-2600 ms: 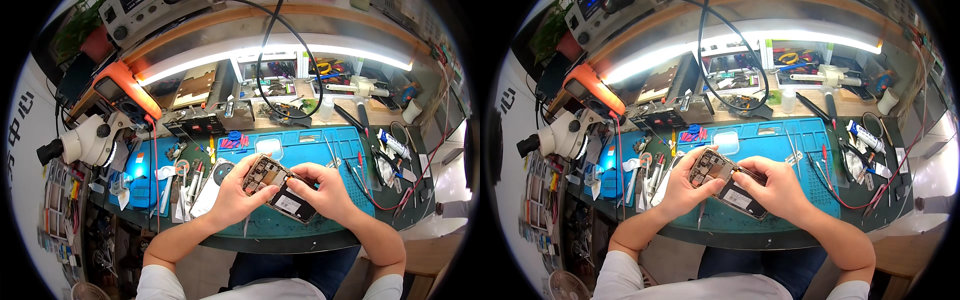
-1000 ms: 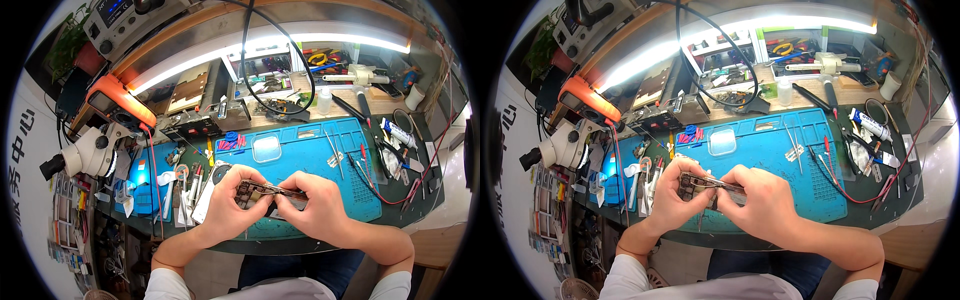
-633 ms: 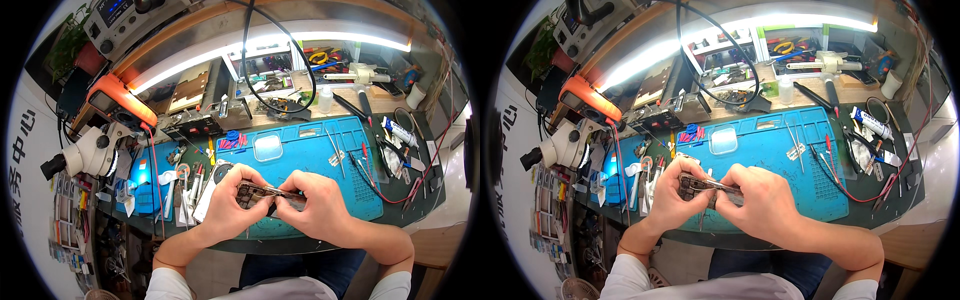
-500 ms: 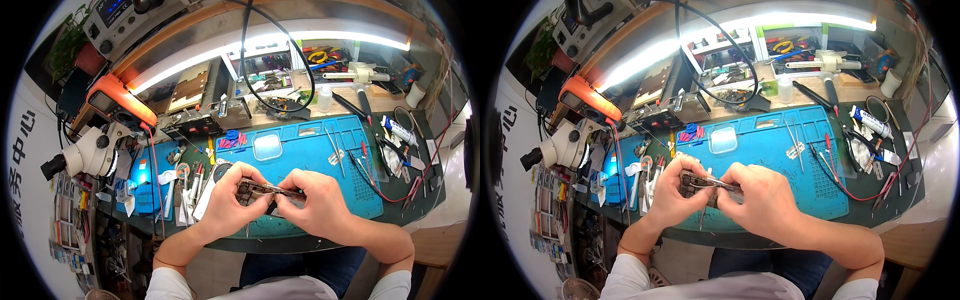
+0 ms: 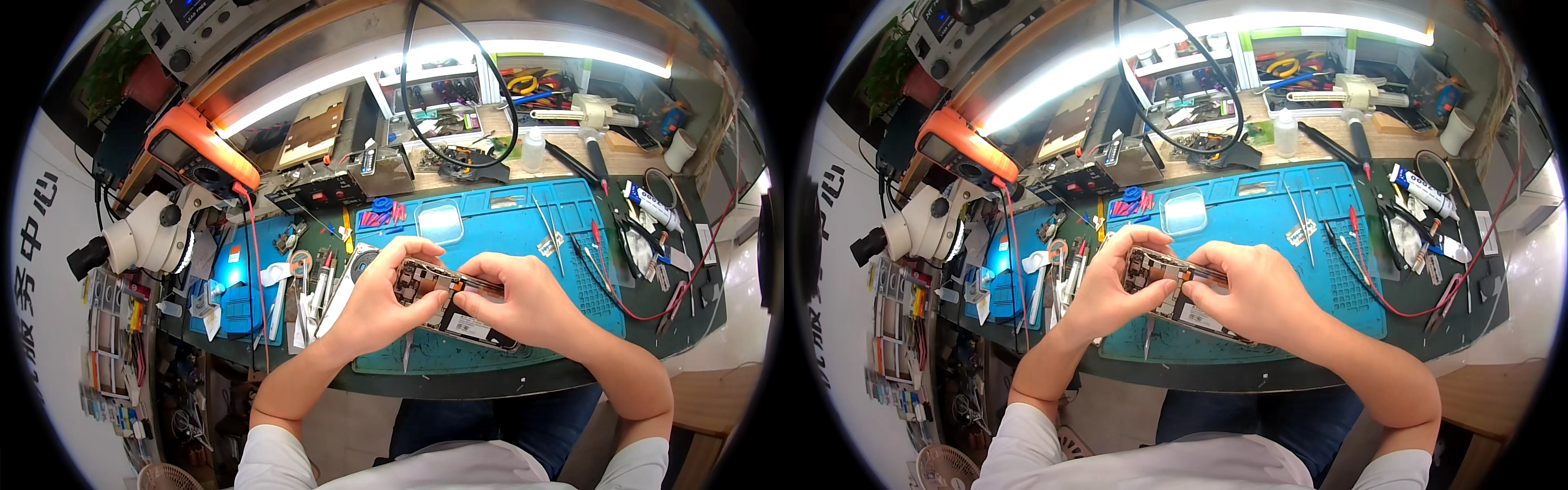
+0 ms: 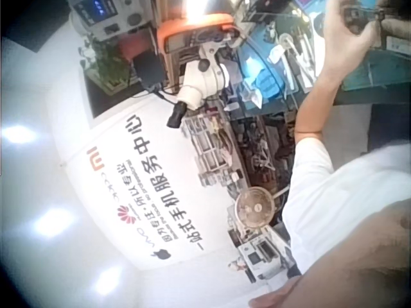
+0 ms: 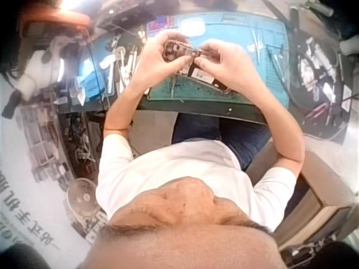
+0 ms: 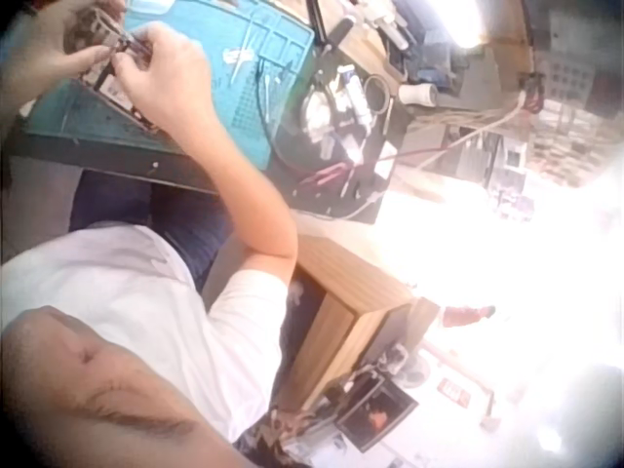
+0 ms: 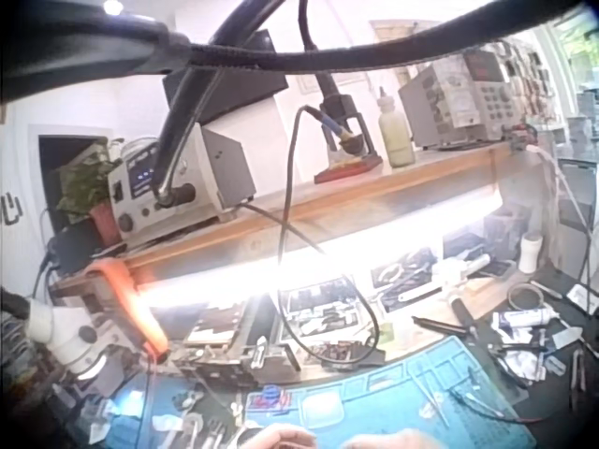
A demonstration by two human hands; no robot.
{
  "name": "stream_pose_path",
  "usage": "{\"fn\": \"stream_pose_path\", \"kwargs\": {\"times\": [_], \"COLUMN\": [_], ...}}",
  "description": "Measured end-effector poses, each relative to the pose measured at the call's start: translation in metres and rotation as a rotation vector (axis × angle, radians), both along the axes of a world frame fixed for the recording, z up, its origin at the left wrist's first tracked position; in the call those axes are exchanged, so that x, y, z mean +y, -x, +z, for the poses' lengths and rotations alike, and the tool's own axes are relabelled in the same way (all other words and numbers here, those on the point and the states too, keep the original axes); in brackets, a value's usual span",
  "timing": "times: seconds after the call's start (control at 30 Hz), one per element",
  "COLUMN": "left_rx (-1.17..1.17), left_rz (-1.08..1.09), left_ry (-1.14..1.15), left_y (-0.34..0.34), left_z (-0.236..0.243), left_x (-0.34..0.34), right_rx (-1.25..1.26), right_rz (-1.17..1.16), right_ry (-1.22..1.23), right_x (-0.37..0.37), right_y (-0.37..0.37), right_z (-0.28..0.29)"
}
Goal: The person disassembles a smartphone, removes the back cover, and manipulates internal components including the battery and ribbon cables. They repeatedly connect and disconnect a charging cable, inspect the screen, and use a microscope to examine the motherboard.
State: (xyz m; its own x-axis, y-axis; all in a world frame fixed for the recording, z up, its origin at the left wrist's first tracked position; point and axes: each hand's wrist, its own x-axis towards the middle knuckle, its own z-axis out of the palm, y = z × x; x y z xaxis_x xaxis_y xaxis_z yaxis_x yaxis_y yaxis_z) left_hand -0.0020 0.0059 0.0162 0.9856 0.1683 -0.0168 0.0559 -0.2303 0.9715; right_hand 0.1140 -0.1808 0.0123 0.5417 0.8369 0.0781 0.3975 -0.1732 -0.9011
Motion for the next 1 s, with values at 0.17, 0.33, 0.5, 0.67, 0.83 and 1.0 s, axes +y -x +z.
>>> {"fn": "stream_pose_path", "kwargs": {"times": [0.17, 0.33, 0.5, 0.67, 0.83, 1.0], "left_rx": [0.061, 0.027, 0.012, 0.028, 0.060, 0.120], "left_rz": [0.015, -0.009, -0.056, -0.053, -0.034, 0.021], "left_ry": [-0.030, -0.124, -0.148, -0.119, 0.095, 0.188], "left_y": [0.000, 0.001, 0.002, 0.001, -0.002, -0.005], "left_z": [0.012, 0.011, 0.010, 0.011, 0.006, 0.004], "left_x": [-0.007, -0.007, -0.006, -0.006, 0.005, 0.013], "right_rx": [0.000, -0.066, -0.065, -0.037, -0.111, -0.458], "right_rz": [-0.030, -0.094, -0.086, -0.059, 0.072, 0.128], "right_ry": [0.025, 0.055, 0.092, 0.066, 0.095, -0.087], "right_x": [0.002, 0.005, 0.005, 0.003, -0.006, -0.007], "right_y": [0.001, 0.007, 0.007, 0.004, -0.010, 0.005], "right_z": [-0.001, -0.003, -0.001, 0.000, -0.006, -0.013]}}
